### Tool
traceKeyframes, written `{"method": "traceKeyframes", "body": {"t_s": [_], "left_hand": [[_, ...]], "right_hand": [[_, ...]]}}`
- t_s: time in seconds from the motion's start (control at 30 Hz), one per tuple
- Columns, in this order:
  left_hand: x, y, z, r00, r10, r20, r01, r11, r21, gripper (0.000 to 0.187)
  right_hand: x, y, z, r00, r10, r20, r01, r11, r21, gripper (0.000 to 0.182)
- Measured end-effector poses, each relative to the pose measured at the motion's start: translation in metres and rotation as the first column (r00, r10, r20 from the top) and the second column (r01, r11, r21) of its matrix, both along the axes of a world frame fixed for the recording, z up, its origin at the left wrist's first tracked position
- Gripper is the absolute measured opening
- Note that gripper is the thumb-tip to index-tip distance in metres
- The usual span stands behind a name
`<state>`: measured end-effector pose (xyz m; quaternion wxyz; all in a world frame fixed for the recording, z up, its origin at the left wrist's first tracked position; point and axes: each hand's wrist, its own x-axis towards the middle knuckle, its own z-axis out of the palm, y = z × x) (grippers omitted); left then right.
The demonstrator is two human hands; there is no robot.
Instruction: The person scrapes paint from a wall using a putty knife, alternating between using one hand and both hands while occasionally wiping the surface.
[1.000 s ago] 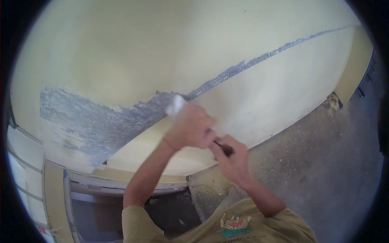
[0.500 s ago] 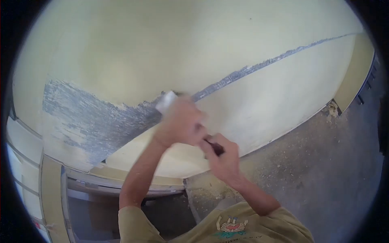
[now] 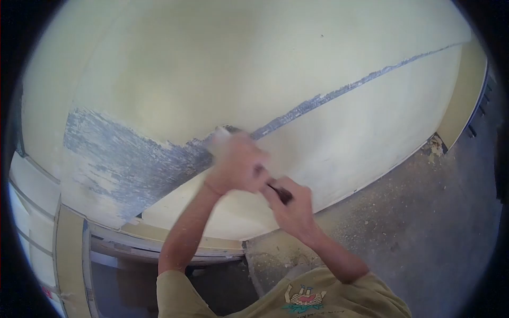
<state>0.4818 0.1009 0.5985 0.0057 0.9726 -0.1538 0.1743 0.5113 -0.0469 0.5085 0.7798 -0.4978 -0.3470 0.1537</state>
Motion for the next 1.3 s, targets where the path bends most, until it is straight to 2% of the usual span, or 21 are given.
{"method": "traceKeyframes", "body": {"t_s": [0.07, 0.13, 0.2, 0.43, 0.5, 0.53, 0.57, 0.67, 0.73, 0.77, 0.83, 0.9, 0.93, 0.97, 1.0, 1.03, 1.07, 1.17, 1.23, 1.27, 1.3], "left_hand": [[-0.013, 0.006, 0.044, 0.986, 0.144, 0.080, -0.152, 0.981, 0.116, 0.020], [-0.009, 0.004, 0.020, 0.996, 0.074, 0.053, -0.078, 0.994, 0.077, 0.020], [-0.005, 0.007, 0.012, 0.999, -0.006, 0.049, 0.004, 0.999, 0.048, 0.019], [-0.003, 0.000, 0.010, 0.997, 0.080, 0.022, -0.083, 0.988, 0.134, 0.020], [0.004, -0.008, -0.011, 0.998, -0.056, 0.036, 0.060, 0.993, -0.097, 0.014], [-0.003, -0.012, -0.015, 1.000, 0.012, -0.023, -0.014, 0.996, -0.083, 0.007], [-0.012, -0.012, -0.013, 0.992, 0.049, 0.116, -0.047, 0.999, -0.021, 0.015], [-0.045, 0.002, 0.005, 0.806, 0.313, 0.501, -0.394, 0.917, 0.060, 0.052], [-0.051, 0.024, 0.013, 0.518, 0.519, 0.680, -0.613, 0.780, -0.128, 0.077], [-0.046, 0.027, 0.009, 0.518, 0.524, 0.676, -0.614, 0.778, -0.133, 0.077], [-0.031, 0.036, -0.005, 0.316, 0.538, 0.781, -0.700, 0.688, -0.191, 0.089], [0.002, 0.035, -0.060, 0.406, 0.500, 0.765, -0.724, 0.686, -0.065, 0.087], [0.009, 0.012, -0.072, 0.633, 0.624, 0.458, -0.713, 0.701, 0.031, 0.081], [0.015, -0.009, -0.081, 0.745, 0.663, 0.073, -0.667, 0.736, 0.112, 0.075], [0.023, -0.015, -0.100, 0.942, 0.308, 0.133, -0.321, 0.942, 0.097, 0.054], [0.023, -0.013, -0.121, 0.902, 0.308, -0.303, -0.320, 0.947, 0.009, 0.046], [0.022, -0.013, -0.140, 0.707, 0.209, -0.676, -0.347, 0.935, -0.074, 0.038], [0.005, -0.046, -0.164, 0.822, 0.133, -0.554, -0.226, 0.969, -0.102, 0.019], [-0.010, -0.076, -0.150, 0.947, 0.187, -0.260, -0.292, 0.838, -0.460, 0.013], [-0.010, -0.085, -0.144, 0.947, 0.185, -0.263, -0.291, 0.841, -0.457, 0.013], [-0.009, -0.092, -0.139, 0.984, 0.156, -0.085, -0.177, 0.845, -0.504, 0.013]], "right_hand": [[0.003, 0.005, 0.014, 0.999, 0.012, 0.039, -0.013, 0.999, 0.042, 0.012], [-0.004, 0.002, 0.014, 0.995, 0.026, 0.095, -0.034, 0.996, 0.086, 0.014], [-0.012, -0.009, -0.009, 0.983, 0.063, -0.175, -0.062, 0.998, 0.012, 0.011], [-0.006, -0.004, -0.011, 0.997, 0.029, -0.068, -0.026, 0.999, 0.043, 0.011], [0.001, -0.033, -0.024, 0.983, 0.084, -0.166, -0.106, 0.986, -0.131, 0.014], [0.006, -0.050, -0.036, 0.975, 0.105, -0.198, -0.144, 0.970, -0.197, 0.018], [0.010, -0.069, -0.051, 0.964, 0.126, -0.233, -0.187, 0.947, -0.261, 0.022], [0.016, -0.122, -0.120, 0.970, -0.026, -0.241, -0.102, 0.859, -0.501, 0.019], [0.018, -0.159, -0.148, 0.956, -0.146, -0.254, -0.042, 0.791, -0.611, 0.014], [0.019, -0.175, -0.158, 0.951, -0.196, -0.240, -0.012, 0.751, -0.661, 0.012], [0.023, -0.196, -0.169, 0.946, -0.259, -0.197, 0.047, 0.707, -0.706, 0.013], [0.026, -0.211, -0.181, 0.939, -0.311, -0.149, 0.097, 0.652, -0.752, 0.013], [0.031, -0.213, -0.193, 0.933, -0.345, -0.101, 0.157, 0.644, -0.749, 0.013], [0.032, -0.213, -0.200, 0.924, -0.379, -0.056, 0.215, 0.636, -0.741, 0.014], [0.032, -0.212, -0.201, 0.926, -0.374, -0.056, 0.210, 0.632, -0.746, 0.014], [0.034, -0.210, -0.199, 0.919, -0.387, -0.070, 0.216, 0.645, -0.734, 0.014], [0.037, -0.209, -0.196, 0.911, -0.403, -0.083, 0.225, 0.657, -0.719, 0.015], [0.038, -0.205, -0.178, 0.949, -0.305, -0.074, 0.156, 0.662, -0.733, 0.018], [0.033, -0.192, -0.166, 0.947, -0.258, -0.191, 0.057, 0.722, -0.690, 0.021], [0.030, -0.183, -0.156, 0.934, -0.198, -0.296, -0.039, 0.770, -0.636, 0.024], [0.026, -0.173, -0.141, 0.937, -0.128, -0.324, -0.090, 0.810, -0.579, 0.026]]}}
